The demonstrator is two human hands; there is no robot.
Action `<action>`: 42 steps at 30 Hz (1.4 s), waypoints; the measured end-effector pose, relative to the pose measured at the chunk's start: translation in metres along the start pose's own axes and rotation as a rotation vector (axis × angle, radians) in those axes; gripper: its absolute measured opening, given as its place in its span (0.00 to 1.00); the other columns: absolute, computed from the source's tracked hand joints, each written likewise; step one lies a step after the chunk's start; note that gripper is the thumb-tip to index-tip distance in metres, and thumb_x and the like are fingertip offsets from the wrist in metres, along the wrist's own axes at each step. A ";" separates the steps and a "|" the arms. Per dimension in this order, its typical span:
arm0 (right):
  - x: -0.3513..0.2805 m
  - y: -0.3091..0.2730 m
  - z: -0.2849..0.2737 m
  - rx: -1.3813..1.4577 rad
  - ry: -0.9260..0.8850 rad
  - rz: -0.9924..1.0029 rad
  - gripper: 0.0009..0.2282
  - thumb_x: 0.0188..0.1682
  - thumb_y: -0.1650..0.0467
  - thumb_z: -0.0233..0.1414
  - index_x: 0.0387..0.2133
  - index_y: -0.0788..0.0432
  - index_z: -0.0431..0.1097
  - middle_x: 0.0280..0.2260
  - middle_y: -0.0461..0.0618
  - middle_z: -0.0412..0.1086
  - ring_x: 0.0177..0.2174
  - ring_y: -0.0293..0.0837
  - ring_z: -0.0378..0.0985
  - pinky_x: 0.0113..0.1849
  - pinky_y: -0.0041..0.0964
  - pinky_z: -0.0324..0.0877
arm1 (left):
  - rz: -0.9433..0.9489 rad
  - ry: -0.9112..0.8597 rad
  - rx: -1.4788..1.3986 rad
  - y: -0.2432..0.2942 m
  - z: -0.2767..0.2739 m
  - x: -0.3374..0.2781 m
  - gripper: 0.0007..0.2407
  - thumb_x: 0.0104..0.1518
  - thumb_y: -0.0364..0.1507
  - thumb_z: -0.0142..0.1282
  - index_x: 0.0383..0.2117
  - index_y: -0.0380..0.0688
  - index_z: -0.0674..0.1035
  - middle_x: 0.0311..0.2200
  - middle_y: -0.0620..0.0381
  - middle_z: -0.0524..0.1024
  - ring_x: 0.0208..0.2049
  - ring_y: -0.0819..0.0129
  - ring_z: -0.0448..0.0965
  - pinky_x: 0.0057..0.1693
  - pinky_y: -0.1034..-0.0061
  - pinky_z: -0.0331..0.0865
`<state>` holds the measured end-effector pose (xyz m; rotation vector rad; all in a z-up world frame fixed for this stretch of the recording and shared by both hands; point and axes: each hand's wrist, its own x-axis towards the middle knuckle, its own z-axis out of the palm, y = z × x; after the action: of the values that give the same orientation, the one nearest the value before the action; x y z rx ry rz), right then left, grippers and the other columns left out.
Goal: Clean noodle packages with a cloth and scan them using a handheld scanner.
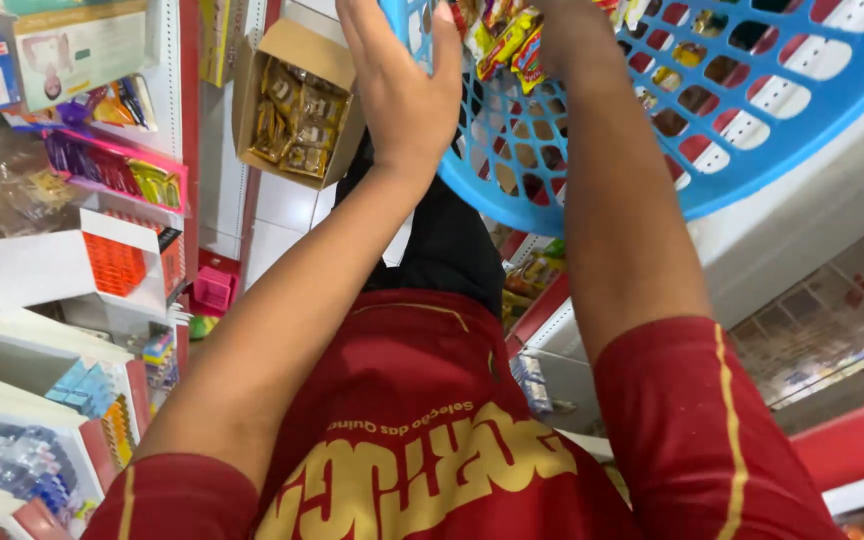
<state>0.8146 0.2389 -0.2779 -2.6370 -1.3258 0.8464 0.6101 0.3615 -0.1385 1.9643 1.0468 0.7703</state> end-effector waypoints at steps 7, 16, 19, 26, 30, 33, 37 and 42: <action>0.036 0.015 0.110 0.009 -0.159 -0.004 0.32 0.37 0.77 0.55 0.60 0.43 0.63 0.43 0.64 0.73 0.44 0.66 0.75 0.42 0.59 0.71 | -0.076 -0.057 -0.021 0.001 -0.007 -0.005 0.24 0.70 0.27 0.59 0.65 0.37 0.57 0.61 0.42 0.62 0.64 0.48 0.65 0.71 0.65 0.58; 0.024 0.024 0.060 -0.106 0.060 0.157 0.11 0.49 0.72 0.52 0.43 0.49 0.78 0.36 0.62 0.77 0.39 0.62 0.80 0.41 0.56 0.74 | -0.041 -0.035 -0.052 0.002 -0.005 -0.004 0.23 0.71 0.26 0.59 0.64 0.37 0.57 0.60 0.43 0.63 0.64 0.48 0.66 0.71 0.64 0.60; 0.002 0.017 0.015 -0.083 0.156 0.205 0.09 0.43 0.68 0.60 0.38 0.51 0.79 0.34 0.62 0.77 0.37 0.63 0.80 0.39 0.56 0.74 | -0.042 -0.030 -0.069 0.003 -0.006 -0.005 0.23 0.70 0.27 0.59 0.64 0.37 0.58 0.58 0.43 0.64 0.63 0.47 0.67 0.70 0.64 0.61; -0.056 0.033 -0.049 -0.116 0.323 0.385 0.12 0.38 0.64 0.65 0.28 0.60 0.79 0.34 0.64 0.76 0.35 0.63 0.80 0.39 0.53 0.75 | 0.043 -0.056 -0.148 -0.018 -0.004 0.002 0.28 0.68 0.32 0.61 0.65 0.36 0.56 0.60 0.39 0.61 0.63 0.44 0.64 0.69 0.60 0.59; -0.139 -0.005 -0.085 -0.147 0.833 0.120 0.14 0.32 0.64 0.70 0.27 0.61 0.79 0.31 0.61 0.75 0.33 0.60 0.79 0.37 0.49 0.75 | 0.117 -0.176 -0.203 -0.031 -0.034 -0.001 0.32 0.69 0.35 0.63 0.67 0.35 0.52 0.65 0.35 0.56 0.67 0.41 0.59 0.72 0.58 0.56; -0.208 -0.073 -0.110 0.213 0.901 0.156 0.13 0.44 0.69 0.67 0.37 0.65 0.75 0.37 0.57 0.76 0.36 0.52 0.80 0.42 0.43 0.76 | 0.233 -0.247 -0.225 -0.026 -0.073 -0.010 0.33 0.71 0.36 0.62 0.69 0.36 0.49 0.69 0.35 0.51 0.72 0.42 0.54 0.76 0.59 0.51; -0.290 -0.179 -0.099 1.367 0.774 0.179 0.12 0.57 0.74 0.59 0.50 0.67 0.69 0.44 0.53 0.75 0.42 0.45 0.79 0.45 0.39 0.76 | 0.195 -0.515 -0.493 -0.022 -0.132 -0.043 0.32 0.71 0.39 0.59 0.70 0.42 0.49 0.69 0.43 0.55 0.69 0.53 0.61 0.74 0.64 0.56; -0.358 -0.282 -0.036 2.078 0.647 0.084 0.15 0.58 0.69 0.52 0.55 0.65 0.65 0.53 0.55 0.72 0.48 0.48 0.80 0.50 0.44 0.77 | -0.299 -1.136 -1.051 -0.038 -0.179 -0.103 0.37 0.63 0.44 0.61 0.71 0.42 0.52 0.64 0.48 0.63 0.58 0.62 0.71 0.65 0.69 0.68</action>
<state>0.4587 0.1499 -0.0053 -0.9595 0.1508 0.5644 0.4059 0.3473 -0.0920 0.9603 0.1135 -0.0790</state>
